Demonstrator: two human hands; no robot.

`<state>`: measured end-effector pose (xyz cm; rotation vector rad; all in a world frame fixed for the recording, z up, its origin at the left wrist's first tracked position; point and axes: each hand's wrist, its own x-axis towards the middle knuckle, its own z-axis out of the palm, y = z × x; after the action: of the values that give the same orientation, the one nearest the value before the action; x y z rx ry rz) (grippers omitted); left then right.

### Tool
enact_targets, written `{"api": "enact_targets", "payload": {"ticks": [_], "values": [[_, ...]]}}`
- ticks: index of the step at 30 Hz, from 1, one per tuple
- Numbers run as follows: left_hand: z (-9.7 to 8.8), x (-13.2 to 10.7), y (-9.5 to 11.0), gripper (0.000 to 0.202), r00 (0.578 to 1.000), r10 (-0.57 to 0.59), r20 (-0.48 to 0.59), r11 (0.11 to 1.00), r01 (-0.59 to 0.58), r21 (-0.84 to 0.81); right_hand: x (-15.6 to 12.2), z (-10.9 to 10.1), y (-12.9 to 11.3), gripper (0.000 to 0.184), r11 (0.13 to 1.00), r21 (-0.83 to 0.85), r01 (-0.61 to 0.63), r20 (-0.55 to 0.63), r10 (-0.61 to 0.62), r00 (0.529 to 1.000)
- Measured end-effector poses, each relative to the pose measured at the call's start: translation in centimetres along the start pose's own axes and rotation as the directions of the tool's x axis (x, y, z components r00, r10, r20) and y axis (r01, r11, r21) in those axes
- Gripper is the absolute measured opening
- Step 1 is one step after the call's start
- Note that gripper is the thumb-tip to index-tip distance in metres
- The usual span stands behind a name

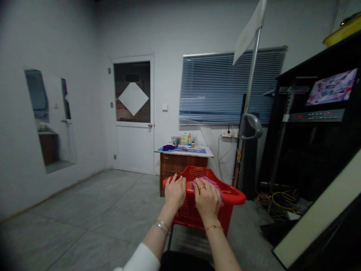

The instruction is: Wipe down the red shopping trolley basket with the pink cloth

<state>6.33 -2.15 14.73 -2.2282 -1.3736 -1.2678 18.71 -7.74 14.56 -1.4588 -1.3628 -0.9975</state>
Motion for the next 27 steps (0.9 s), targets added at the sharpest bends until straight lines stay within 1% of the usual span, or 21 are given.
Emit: {"api": "enact_targets", "payload": {"ticks": [2, 4, 8, 11, 13, 14, 18, 20, 21, 24, 27], "values": [[0.5, 0.7, -0.6, 0.035, 1.000, 0.005, 0.000, 1.000, -0.005, -0.015, 0.2, 0.7, 0.5, 0.025, 1.000, 0.002, 0.025, 0.007, -0.025, 1.000], [1.0, 1.3, -0.9, 0.035, 1.000, 0.007, -0.005, 1.000, -0.008, -0.031, 0.3, 1.2, 1.6, 0.026, 1.000, 0.005, 0.017, -0.001, -0.017, 1.000], [1.7, 1.9, -0.6, 0.034, 1.000, -0.002, -0.010, 0.999, 0.001, -0.049, 0.1, 1.9, 4.4, 0.030, 0.999, 0.005, -0.052, -0.053, 0.052, 0.997], [2.1, 1.8, -0.1, 0.035, 0.999, -0.016, -0.028, 0.998, 0.015, -0.060, -0.1, 2.2, 5.4, 0.032, 0.994, -0.031, -0.108, -0.107, 0.104, 0.989], [2.2, 1.6, 0.2, 0.036, 0.999, -0.029, -0.041, 0.998, 0.027, -0.063, -0.2, 2.5, 4.7, 0.033, 0.988, -0.057, -0.142, -0.154, 0.132, 0.979], [2.3, 1.5, 0.3, 0.037, 0.998, -0.035, -0.049, 0.998, 0.032, -0.063, -0.2, 2.7, 4.0, 0.033, 0.989, -0.061, -0.135, -0.164, 0.124, 0.979], [2.5, 1.3, 0.3, 0.038, 0.997, -0.028, -0.076, 0.998, 0.024, -0.053, -0.2, 3.3, 1.0, 0.029, 0.999, -0.039, -0.005, -0.124, 0.000, 0.992], [2.5, 1.4, 0.1, 0.038, 0.997, -0.018, -0.071, 0.999, 0.015, -0.042, 0.0, 3.4, 0.4, 0.027, 0.999, -0.029, 0.028, -0.108, -0.031, 0.994], [2.5, 1.4, 0.0, 0.038, 0.998, -0.015, -0.066, 0.999, 0.012, -0.039, 0.0, 3.4, 0.6, 0.026, 0.999, -0.023, 0.038, -0.099, -0.040, 0.994], [2.4, 1.6, 0.0, 0.037, 0.998, -0.020, -0.054, 0.999, 0.018, -0.039, 0.1, 3.2, 2.5, 0.027, 0.999, -0.004, 0.041, -0.069, -0.041, 0.997], [2.4, 1.6, 0.1, 0.035, 0.998, -0.028, -0.058, 0.998, 0.024, -0.064, 0.0, 3.2, 5.3, 0.031, 0.999, -0.004, -0.043, -0.081, 0.042, 0.996]]}}
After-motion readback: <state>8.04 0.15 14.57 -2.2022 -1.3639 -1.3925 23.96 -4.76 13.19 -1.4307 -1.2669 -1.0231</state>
